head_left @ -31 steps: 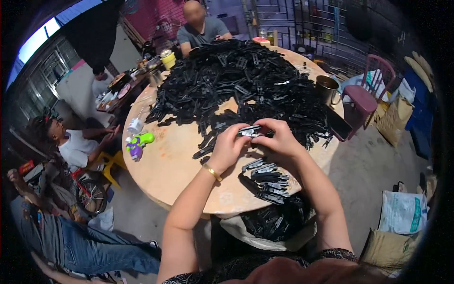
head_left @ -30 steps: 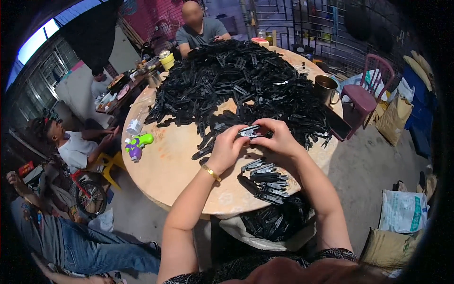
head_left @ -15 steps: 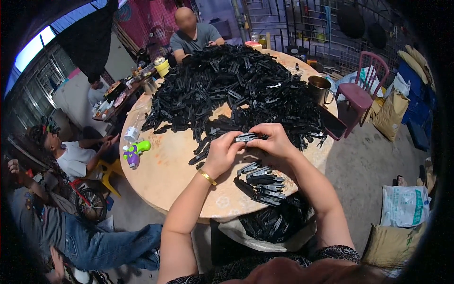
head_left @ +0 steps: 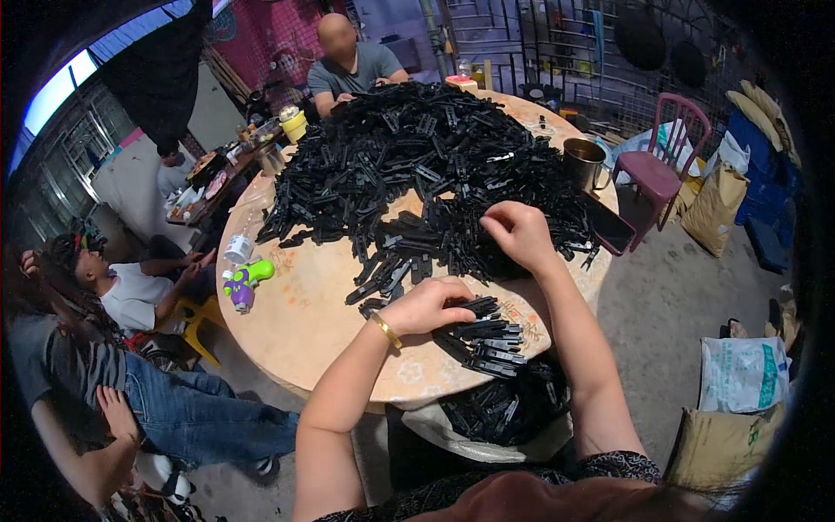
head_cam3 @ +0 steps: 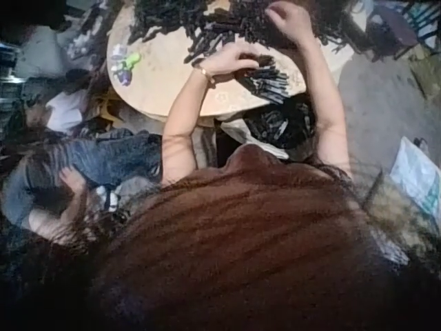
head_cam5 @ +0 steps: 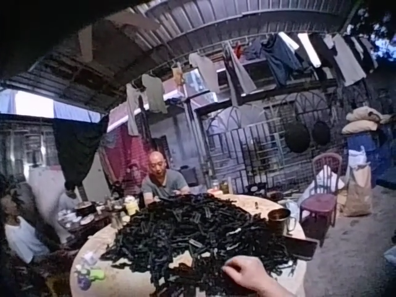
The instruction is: The person assembles plastic components by picking parts from a pile, snapping them together by hand, and stacking the assembled pieces on the table.
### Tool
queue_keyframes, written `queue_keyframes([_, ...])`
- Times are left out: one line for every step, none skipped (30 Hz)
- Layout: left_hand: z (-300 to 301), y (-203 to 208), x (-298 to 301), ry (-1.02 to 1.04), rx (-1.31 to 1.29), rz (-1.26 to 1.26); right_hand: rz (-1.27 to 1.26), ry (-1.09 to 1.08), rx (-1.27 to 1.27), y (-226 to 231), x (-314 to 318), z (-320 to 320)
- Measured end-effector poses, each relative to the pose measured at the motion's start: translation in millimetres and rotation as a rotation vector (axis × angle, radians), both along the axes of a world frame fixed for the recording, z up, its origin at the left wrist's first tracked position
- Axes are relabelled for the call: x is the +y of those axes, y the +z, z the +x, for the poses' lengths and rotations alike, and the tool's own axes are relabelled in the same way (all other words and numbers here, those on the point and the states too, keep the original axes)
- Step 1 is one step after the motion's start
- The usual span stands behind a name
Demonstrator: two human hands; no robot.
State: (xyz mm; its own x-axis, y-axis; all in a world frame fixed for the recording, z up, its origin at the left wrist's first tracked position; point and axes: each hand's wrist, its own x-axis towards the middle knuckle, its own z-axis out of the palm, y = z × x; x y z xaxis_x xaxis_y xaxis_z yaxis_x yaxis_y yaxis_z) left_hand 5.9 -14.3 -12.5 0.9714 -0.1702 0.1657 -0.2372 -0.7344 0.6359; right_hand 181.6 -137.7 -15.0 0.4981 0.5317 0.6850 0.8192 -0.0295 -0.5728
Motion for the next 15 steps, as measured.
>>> queue_keyframes([0.4,-0.4,1.2,-0.007,-0.042,-0.053,-0.03,0.032,-0.032,-0.5,0.7,-1.7])
queue_keyframes([1.6,-0.5,3.0,-0.014,-0.084,-0.106,-0.073,0.069,-0.081,-0.9,0.5,-3.6])
queue_keyframes([1.3,0.9,6.5,0.153,-0.055,-0.199,-0.093,0.059,-0.128,0.2,0.1,-7.7])
queue_keyframes([2.3,2.4,10.4,0.316,-0.024,-0.295,-0.117,0.045,-0.176,2.2,-1.3,-11.6])
queue_keyframes([3.3,6.0,13.6,0.493,-0.137,-0.157,-0.121,0.042,-0.176,1.8,-1.8,-12.9])
queue_keyframes([3.3,9.7,16.8,0.668,-0.249,-0.016,-0.19,0.018,-0.227,1.1,-2.4,-13.8])
queue_keyframes([1.0,9.6,23.8,0.768,-0.245,0.119,-0.257,-0.003,-0.277,1.0,-2.0,-15.9])
queue_keyframes([-0.1,9.2,28.9,0.865,-0.239,0.256,-0.386,-0.021,-0.285,-0.4,-1.1,-18.2])
queue_keyframes([0.8,8.9,29.9,0.906,-0.134,0.313,-0.459,-0.043,-0.309,-2.6,0.7,-19.2])
queue_keyframes([0.0,3.9,30.1,0.908,-0.132,0.314,-0.531,-0.062,-0.331,-4.5,3.0,-21.6])
queue_keyframes([0.4,-4.9,29.4,0.862,-0.174,0.414,-0.53,-0.06,-0.33,-4.6,3.7,-24.1])
queue_keyframes([1.7,-10.5,26.9,0.814,-0.216,0.513,-0.523,-0.044,-0.333,-4.6,4.0,-26.5])
queue_keyframes([3.8,-6.3,17.4,0.815,-0.16,0.579,-0.516,-0.03,-0.338,-4.2,4.1,-28.0])
queue_keyframes([7.1,-14.9,18.6,0.784,-0.162,0.557,-0.515,-0.029,-0.338,-4.2,4.1,-29.5])
queue_keyframes([7.6,-16.2,15.6,0.776,-0.141,0.571,-0.497,0.01,-0.345,-4.4,4.0,-31.1])
